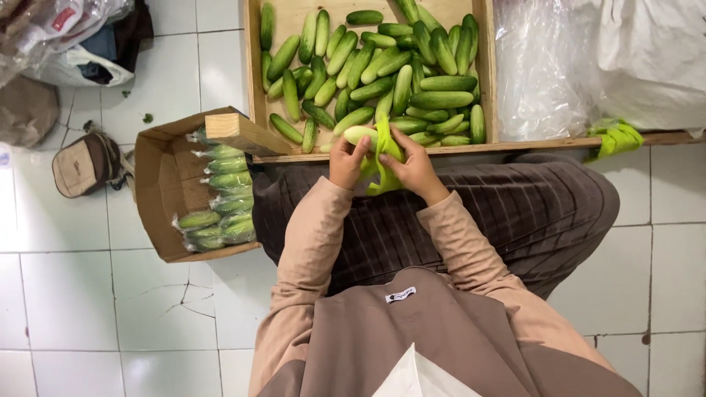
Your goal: The person wipes cucumbers with a green cloth and places them into small plastic bags, then places the bags into a cardboard box.
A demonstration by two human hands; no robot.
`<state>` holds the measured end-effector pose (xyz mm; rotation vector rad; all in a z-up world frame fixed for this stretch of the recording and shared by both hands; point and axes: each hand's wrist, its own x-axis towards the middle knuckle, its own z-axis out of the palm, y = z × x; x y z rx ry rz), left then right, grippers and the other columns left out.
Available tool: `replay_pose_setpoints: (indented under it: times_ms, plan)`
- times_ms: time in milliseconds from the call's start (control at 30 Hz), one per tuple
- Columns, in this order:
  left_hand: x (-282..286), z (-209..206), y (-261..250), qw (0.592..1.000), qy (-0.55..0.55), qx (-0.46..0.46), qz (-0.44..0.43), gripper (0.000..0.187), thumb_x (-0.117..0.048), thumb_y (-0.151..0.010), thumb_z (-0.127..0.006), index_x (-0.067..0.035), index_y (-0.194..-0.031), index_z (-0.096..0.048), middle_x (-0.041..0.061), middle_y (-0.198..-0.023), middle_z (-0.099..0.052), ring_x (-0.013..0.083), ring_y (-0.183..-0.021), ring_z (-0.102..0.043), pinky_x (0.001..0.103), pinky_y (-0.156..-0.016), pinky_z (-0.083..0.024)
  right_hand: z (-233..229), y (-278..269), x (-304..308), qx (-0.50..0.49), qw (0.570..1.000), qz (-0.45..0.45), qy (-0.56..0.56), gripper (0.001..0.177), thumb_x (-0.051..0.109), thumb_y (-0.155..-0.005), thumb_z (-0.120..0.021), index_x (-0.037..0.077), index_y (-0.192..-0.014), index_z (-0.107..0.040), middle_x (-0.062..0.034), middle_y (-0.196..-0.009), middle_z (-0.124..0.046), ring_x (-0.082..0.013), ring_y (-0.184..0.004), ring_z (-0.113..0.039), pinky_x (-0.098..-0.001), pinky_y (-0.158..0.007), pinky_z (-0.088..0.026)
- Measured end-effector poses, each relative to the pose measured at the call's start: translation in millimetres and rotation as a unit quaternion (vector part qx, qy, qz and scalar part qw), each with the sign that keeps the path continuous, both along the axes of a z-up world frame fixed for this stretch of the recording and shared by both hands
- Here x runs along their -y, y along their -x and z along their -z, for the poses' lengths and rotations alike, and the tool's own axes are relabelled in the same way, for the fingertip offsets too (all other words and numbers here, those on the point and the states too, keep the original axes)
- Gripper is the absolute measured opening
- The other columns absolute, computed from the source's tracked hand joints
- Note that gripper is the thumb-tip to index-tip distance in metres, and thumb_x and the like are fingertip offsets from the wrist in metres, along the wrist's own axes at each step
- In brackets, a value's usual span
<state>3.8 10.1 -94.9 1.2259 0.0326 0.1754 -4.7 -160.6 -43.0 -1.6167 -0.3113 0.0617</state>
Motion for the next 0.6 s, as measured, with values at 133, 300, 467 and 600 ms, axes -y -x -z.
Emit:
replay_pose_setpoints:
  times_ms: [133, 300, 467, 600]
  plan:
    - [0, 7, 1, 1.0, -0.004, 0.025, -0.005, 0.017, -0.011, -0.095, -0.077, 0.001, -0.096, -0.065, 0.009, -0.073, -0.065, 0.0126, -0.061, -0.064, 0.026, -0.055, -0.057, -13, 6, -6, -0.042, 0.999, -0.004, 0.017, 0.029, 0.028, -0.101, -0.072, 0.011, -0.124, -0.072, -0.0021, -0.102, -0.074, -0.0095, -0.1, -0.066, -0.0326, -0.091, -0.054]
    - [-3, -6, 4, 0.982, -0.109, 0.155, -0.022, 0.037, -0.009, -0.085, -0.088, 0.006, -0.111, -0.068, 0.012, -0.102, -0.058, 0.0203, -0.086, -0.069, 0.031, -0.073, -0.06, 24, 3, 0, -0.013, 0.996, 0.041, 0.074, 0.058, 0.039, -0.116, -0.038, 0.003, -0.081, -0.068, -0.0131, -0.074, -0.07, -0.0151, -0.078, -0.061, -0.0364, -0.076, -0.051]
    - [4, -29, 15, 0.959, -0.186, 0.202, -0.069, 0.04, -0.017, -0.084, -0.089, 0.004, -0.113, -0.07, 0.016, -0.103, -0.067, 0.0307, -0.093, -0.072, 0.038, -0.081, -0.059, 19, 2, 4, -0.004, 0.995, 0.075, 0.067, 0.057, 0.03, -0.117, -0.036, 0.002, -0.077, -0.065, -0.0108, -0.072, -0.067, -0.0177, -0.073, -0.058, -0.037, -0.074, -0.051]
    - [13, -59, 28, 0.967, -0.136, 0.211, -0.045, 0.038, -0.015, -0.091, -0.081, 0.004, -0.12, -0.064, 0.018, -0.106, -0.075, 0.0309, -0.101, -0.074, 0.041, -0.092, -0.056, 19, -5, 11, 0.016, 0.991, 0.116, 0.07, 0.054, 0.033, -0.116, -0.046, 0.003, -0.076, -0.066, -0.0115, -0.069, -0.068, -0.0175, -0.069, -0.06, -0.0392, -0.07, -0.051]
